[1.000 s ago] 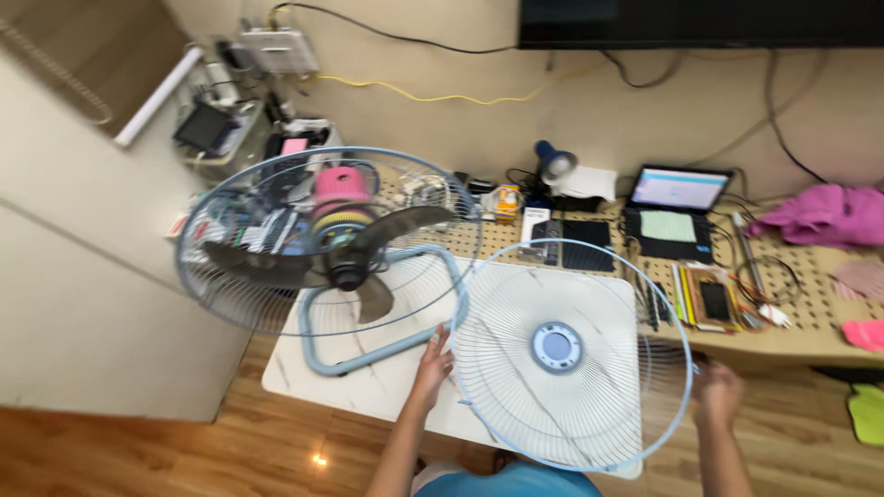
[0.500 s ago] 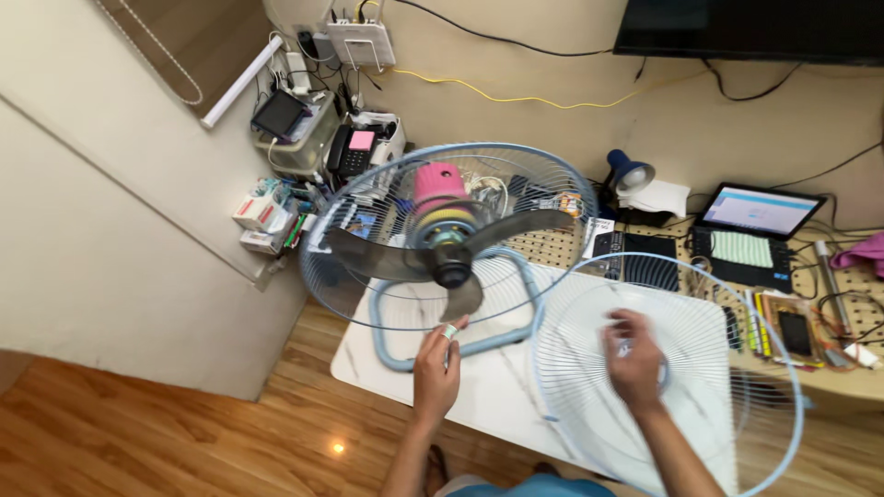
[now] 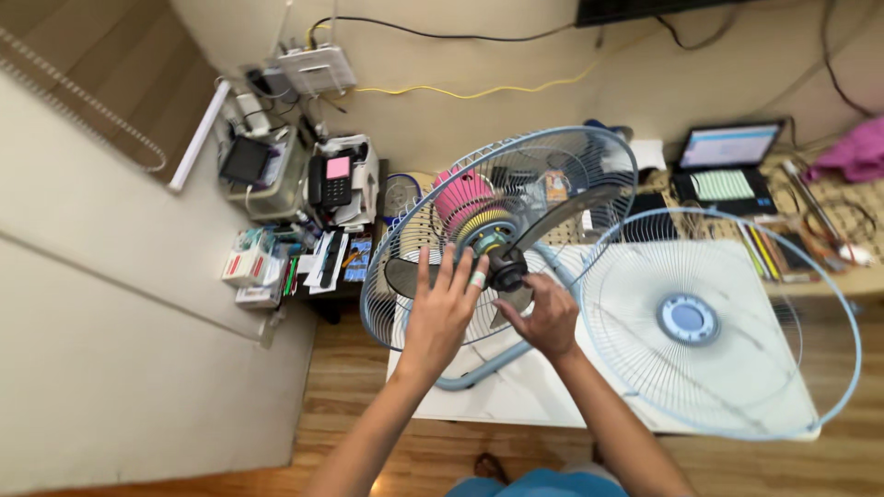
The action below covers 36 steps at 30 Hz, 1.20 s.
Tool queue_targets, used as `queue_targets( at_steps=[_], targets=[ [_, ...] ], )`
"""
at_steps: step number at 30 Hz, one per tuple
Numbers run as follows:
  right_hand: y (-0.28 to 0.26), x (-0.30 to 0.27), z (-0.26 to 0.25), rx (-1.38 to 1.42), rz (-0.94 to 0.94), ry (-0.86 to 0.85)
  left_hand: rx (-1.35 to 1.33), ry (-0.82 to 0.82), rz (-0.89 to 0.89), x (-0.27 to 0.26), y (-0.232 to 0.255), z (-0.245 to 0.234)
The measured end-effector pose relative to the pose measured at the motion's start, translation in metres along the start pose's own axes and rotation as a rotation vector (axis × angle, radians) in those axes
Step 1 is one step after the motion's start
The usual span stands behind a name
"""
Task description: The person disassembles a light blue table fan on a white table. They remove the front grille, unscrew and detach the fan blades, then remove the rear grille and motor assembly, leaving the base frame on the table.
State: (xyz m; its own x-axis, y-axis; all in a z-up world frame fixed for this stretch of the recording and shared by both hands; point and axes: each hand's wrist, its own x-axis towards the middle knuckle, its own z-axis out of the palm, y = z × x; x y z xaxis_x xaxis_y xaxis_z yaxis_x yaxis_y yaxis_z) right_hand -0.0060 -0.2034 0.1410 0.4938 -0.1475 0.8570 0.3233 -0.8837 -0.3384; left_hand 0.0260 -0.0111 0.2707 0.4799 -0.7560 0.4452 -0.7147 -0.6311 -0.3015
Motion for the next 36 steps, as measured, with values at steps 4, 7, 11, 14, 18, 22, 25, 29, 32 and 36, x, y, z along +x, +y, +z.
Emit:
queue_targets(
  at_steps=[4,7,11,14,18,22,25,29,32,36],
  targets=[
    [0.014,-0.001,0.012,-0.158,-0.038,0.019,0.175,-0.138,0.07,0.006,-0.015,0.008],
    [0.02,-0.005,0.02,-0.224,-0.061,0.021,0.166,-0.142,0.105,0.006,-0.021,0.017],
    [0.024,-0.012,0.03,-0.271,-0.05,0.024,0.148,-0.124,0.146,0.003,-0.026,0.024],
    [0.027,-0.017,0.036,-0.262,-0.041,0.046,0.133,-0.083,0.155,0.004,-0.029,0.028],
    [0.028,-0.025,0.044,-0.216,0.029,0.063,0.135,-0.091,0.157,0.003,-0.029,0.033],
    [0.023,-0.03,0.053,-0.192,0.16,0.138,0.128,-0.063,0.134,0.0,-0.023,0.036],
    [0.014,-0.028,0.056,-0.172,0.336,0.125,0.112,-0.058,0.119,0.0,-0.023,0.038],
    [-0.003,-0.019,0.039,-0.159,0.424,0.03,0.103,-0.1,0.118,-0.001,-0.024,0.037],
    [-0.017,-0.008,0.011,-0.07,0.256,0.076,0.105,-0.113,0.118,0.0,-0.024,0.033],
    [-0.025,0.009,-0.012,-0.116,-0.023,0.093,0.089,-0.134,0.104,0.001,-0.021,0.026]
  ],
)
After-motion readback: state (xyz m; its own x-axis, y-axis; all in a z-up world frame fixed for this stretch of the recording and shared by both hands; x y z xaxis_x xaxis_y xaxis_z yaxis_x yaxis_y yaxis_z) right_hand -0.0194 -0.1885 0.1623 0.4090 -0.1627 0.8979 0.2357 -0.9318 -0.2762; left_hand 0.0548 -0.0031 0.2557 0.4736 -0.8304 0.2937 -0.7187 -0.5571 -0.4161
